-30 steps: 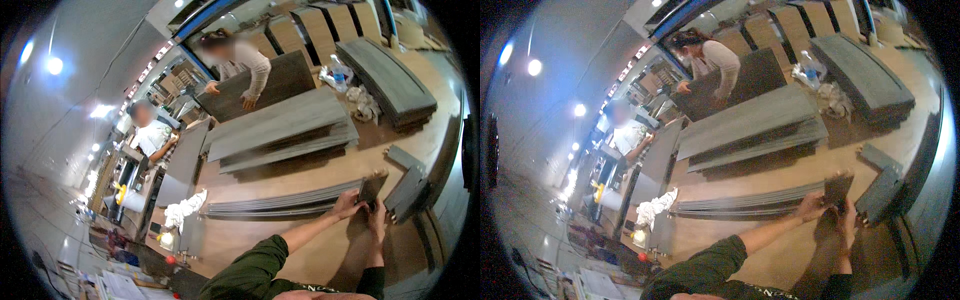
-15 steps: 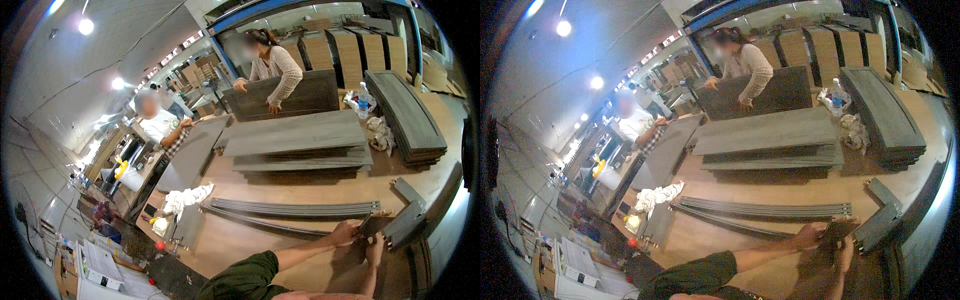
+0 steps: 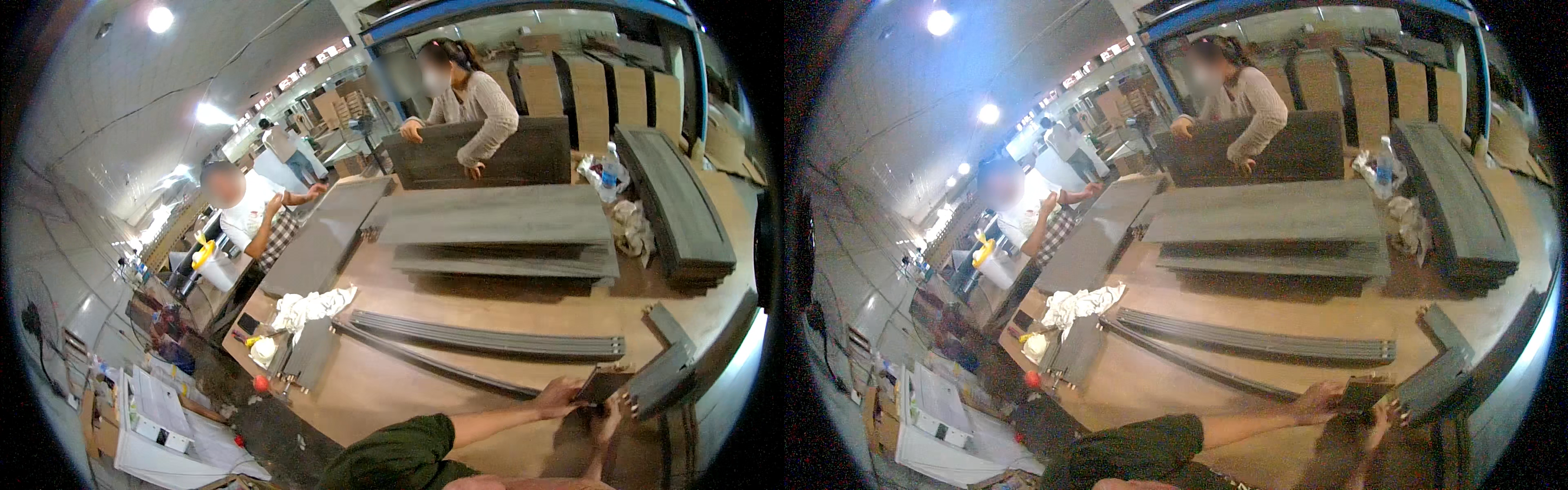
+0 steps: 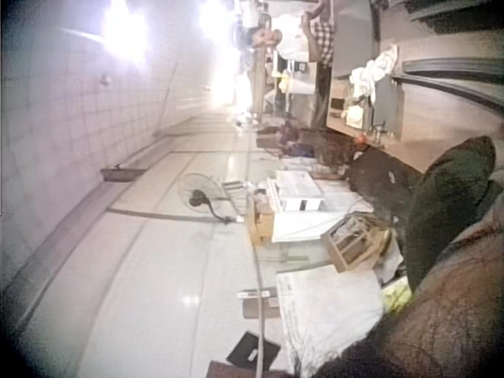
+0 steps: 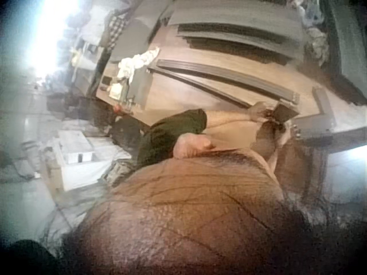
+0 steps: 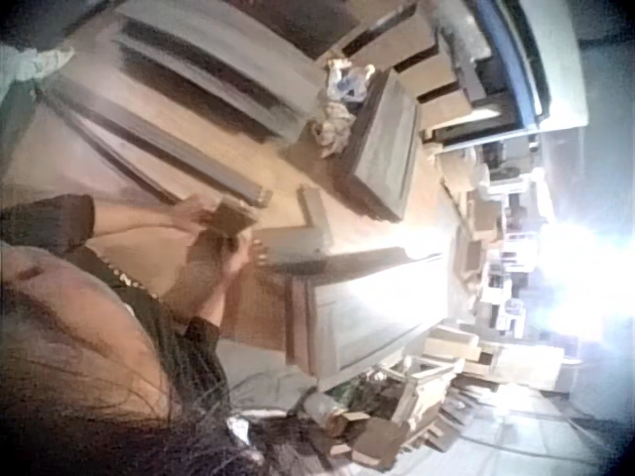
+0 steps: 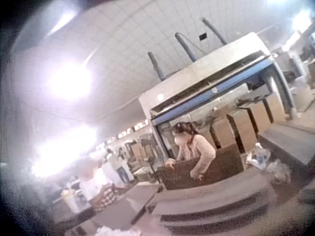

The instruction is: The person handles wooden furniture panels on a worktable, picking them up, turning them over, and picking up wooden dowels by hand.

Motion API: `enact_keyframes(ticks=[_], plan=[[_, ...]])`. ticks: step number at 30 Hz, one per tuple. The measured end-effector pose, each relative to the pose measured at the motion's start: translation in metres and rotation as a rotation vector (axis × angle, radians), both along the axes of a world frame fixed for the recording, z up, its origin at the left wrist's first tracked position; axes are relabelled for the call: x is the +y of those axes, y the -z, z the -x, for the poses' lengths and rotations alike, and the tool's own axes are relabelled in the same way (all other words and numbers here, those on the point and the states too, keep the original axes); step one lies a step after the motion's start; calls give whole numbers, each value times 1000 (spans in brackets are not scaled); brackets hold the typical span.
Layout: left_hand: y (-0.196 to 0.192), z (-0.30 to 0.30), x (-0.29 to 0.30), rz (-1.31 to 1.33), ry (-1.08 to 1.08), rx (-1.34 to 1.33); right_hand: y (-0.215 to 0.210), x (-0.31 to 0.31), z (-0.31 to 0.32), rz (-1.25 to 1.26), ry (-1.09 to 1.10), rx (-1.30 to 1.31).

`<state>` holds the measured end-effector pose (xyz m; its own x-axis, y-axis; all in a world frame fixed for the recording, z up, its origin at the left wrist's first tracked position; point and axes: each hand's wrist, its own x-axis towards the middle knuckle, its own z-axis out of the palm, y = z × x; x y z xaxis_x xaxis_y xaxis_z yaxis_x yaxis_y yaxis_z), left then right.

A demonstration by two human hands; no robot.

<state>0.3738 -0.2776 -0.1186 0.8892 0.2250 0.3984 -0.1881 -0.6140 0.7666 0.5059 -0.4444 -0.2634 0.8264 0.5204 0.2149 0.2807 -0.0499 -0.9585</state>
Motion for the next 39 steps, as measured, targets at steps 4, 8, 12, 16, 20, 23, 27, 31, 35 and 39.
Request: enact_keyframes(ticks=[4,8,12,16,20,23,27,31,35,39], plan=[[-26,12,-5,-59,-11,67,-15,-8,-2,-165,-108,415],[-17,14,5,-114,-4,108,4,-17,-3,49,-61,224],[-20,14,-12,2,-47,-22,93,-31,-30,-92,89,533],[-13,18,8,82,125,159,-71,-2,23,254,-52,-513],[44,22,20,329,122,104,-116,11,42,223,-46,-362],[-34,27,11,451,40,473,-74,7,31,182,-87,-409],[-37,11,5,138,-68,398,-80,0,35,230,-13,-349],[-52,12,3,243,-127,408,-75,10,35,266,-21,-370],[-47,7,2,204,-143,273,-81,10,34,310,-24,-360],[-38,3,13,179,23,298,-82,9,31,271,-33,-359]])
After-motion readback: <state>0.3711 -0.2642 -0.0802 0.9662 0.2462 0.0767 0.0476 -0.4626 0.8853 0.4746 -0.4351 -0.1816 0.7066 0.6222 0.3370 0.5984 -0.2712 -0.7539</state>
